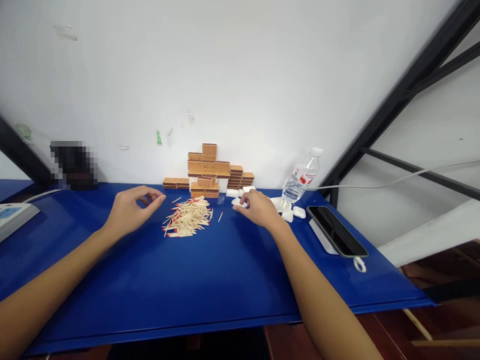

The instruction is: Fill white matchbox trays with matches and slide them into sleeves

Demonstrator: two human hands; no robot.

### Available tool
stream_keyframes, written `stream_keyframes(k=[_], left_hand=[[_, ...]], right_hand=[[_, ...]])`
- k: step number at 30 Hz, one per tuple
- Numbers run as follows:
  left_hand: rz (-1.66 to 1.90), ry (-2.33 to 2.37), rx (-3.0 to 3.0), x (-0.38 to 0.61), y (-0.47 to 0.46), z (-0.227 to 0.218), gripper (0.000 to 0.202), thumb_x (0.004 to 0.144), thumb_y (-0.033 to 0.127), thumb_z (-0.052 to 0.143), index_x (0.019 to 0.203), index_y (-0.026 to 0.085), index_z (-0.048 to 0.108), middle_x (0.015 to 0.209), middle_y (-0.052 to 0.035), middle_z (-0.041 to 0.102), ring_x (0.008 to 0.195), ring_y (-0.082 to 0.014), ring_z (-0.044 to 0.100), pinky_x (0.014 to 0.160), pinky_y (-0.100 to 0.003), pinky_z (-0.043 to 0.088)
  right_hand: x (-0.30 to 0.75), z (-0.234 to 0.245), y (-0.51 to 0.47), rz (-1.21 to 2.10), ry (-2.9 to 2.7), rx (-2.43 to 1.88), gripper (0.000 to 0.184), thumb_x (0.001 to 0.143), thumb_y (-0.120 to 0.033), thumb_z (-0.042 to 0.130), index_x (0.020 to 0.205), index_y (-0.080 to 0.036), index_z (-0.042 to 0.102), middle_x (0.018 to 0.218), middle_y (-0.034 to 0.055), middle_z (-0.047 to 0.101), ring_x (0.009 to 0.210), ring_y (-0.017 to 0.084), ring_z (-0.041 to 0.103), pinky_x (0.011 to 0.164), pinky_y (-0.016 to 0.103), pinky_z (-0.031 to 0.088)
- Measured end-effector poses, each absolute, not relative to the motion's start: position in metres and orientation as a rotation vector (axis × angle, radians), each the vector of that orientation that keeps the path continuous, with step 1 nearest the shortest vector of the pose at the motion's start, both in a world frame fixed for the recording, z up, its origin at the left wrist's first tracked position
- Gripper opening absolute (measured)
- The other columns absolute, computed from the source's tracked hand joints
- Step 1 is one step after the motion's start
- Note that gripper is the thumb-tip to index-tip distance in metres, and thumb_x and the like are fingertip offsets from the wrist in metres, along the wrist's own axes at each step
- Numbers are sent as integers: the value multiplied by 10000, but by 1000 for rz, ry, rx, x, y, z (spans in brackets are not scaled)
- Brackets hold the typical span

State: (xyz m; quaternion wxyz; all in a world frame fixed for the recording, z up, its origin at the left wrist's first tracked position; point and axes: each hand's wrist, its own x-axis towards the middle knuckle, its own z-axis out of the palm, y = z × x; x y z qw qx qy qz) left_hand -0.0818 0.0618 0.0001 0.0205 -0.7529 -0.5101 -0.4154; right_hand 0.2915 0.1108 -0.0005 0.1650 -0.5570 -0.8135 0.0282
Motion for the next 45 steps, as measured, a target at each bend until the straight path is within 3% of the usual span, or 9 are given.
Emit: stream_keyframes(k=[6,9,11,17,20,24,32,37,45], left_hand=[[-1074,-1120,-2544,-59,48,-6,210,1001,318,567,931,215,736,791,-29,717,772,-178,639,698,-309,497],[-1037,-983,-2548,-50,36,-6,190,998,312,589,908,211,724,742,-18,704,693,-162,637,638,-298,485],[-993,-919,-2593,-45,26,-6,192,996,371,618,964,213,721,764,-13,724,671,-153,670,601,-284,486],[-648,-1031,-2860,-29,4,-14,539,844,673,728,1109,204,709,995,-64,781,860,-269,762,681,-363,565],[-634,-1205,-2859,-21,1,-18,521,796,663,775,1074,226,710,983,-41,782,820,-262,755,651,-361,546],[-757,-1367,-2767,-9,-2,-24,562,790,728,745,1052,233,700,999,-38,784,793,-259,747,633,-367,532],[-688,-1378,-2805,-6,-3,-29,231,899,437,692,996,230,723,956,-20,732,833,-248,731,640,-386,530],[-715,-1383,-2831,-14,0,-27,240,895,433,689,1037,243,728,958,-8,733,825,-229,710,659,-380,521],[-679,-1373,-2868,-14,0,-23,230,907,407,671,1055,237,718,963,-9,736,789,-204,686,639,-346,484]], right_hand=[[283,0,105,113,-2424,-1524,101,919,-205,696,842,-159,742,903,74,662,776,180,585,708,288,388],[275,15,87,192,-2459,-1412,115,943,-271,691,881,-193,750,869,36,645,772,165,577,696,276,406],[266,25,70,528,-2557,-1178,124,922,-305,728,853,-206,757,798,6,618,712,145,554,651,264,412],[242,20,47,1050,-2583,-938,214,905,-429,751,909,-217,772,746,-12,630,658,136,558,581,258,418],[239,3,59,833,-2344,-1242,302,954,-463,659,824,-200,731,677,-6,633,610,140,540,563,276,400],[235,-16,74,382,-2116,-1655,296,858,-468,737,752,-199,674,743,35,687,650,179,591,570,310,390],[243,-13,76,562,-2194,-1677,184,940,-326,622,827,-190,673,663,10,648,575,157,546,522,294,352],[246,12,57,758,-2379,-1261,232,992,-408,604,921,-201,681,747,-2,630,638,146,520,569,272,388],[230,17,32,791,-2678,-966,116,981,-248,648,889,-203,704,807,1,627,694,137,531,614,265,385]])
